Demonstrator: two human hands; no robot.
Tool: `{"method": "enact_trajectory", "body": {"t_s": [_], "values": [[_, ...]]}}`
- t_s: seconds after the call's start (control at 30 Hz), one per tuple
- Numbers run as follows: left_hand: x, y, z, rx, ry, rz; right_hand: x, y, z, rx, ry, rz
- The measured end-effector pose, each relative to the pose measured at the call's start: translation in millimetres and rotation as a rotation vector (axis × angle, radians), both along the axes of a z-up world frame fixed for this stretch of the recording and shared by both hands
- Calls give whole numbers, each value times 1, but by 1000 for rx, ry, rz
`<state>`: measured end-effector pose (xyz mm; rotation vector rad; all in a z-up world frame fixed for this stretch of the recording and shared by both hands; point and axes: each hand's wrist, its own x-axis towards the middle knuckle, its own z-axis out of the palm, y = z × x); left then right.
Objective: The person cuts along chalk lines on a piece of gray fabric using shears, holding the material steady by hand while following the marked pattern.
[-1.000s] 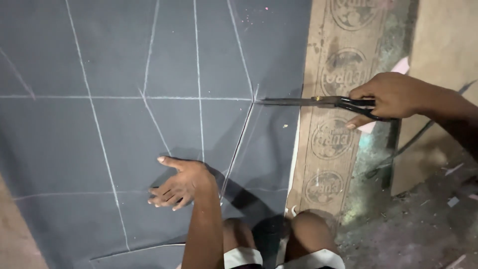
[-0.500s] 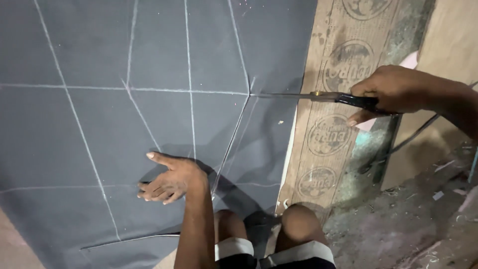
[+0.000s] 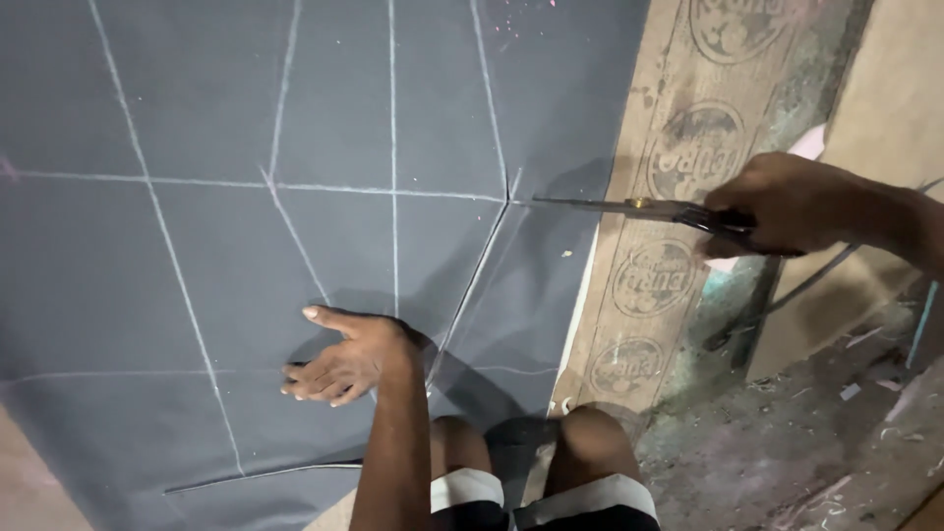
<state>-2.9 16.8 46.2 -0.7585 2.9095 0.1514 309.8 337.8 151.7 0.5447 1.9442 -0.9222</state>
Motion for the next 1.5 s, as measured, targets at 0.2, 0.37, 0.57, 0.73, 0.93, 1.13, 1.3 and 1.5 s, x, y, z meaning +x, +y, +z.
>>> {"method": "enact_trajectory", "body": {"t_s": [0.2, 0.37, 0.57, 0.73, 0.93, 1.13, 1.3, 1.5], "values": [[-2, -1, -8, -31, -13, 0, 1, 1, 10, 34, -159, 39], [-1, -12, -21, -99, 7, -24, 20, -17, 28, -24, -445, -41], [-5, 2, 2, -8, -17, -14, 88, -99, 32, -68, -243, -478], [-4, 6, -2, -72, -51, -11, 43, -190, 0, -163, 6, -936], [-4, 6, -1, -70, -84, -19, -29, -250, -13, -324, 127, -1448], [-5, 9, -2, -81, -67, 10, -42, -261, 5, -277, 195, -1354], [-4, 4, -1, -82, -76, -5, -54, -270, -3, -334, 216, -1503], [-5, 0, -5, -70, -79, -21, -83, -257, -24, -303, 299, -1563]]}}
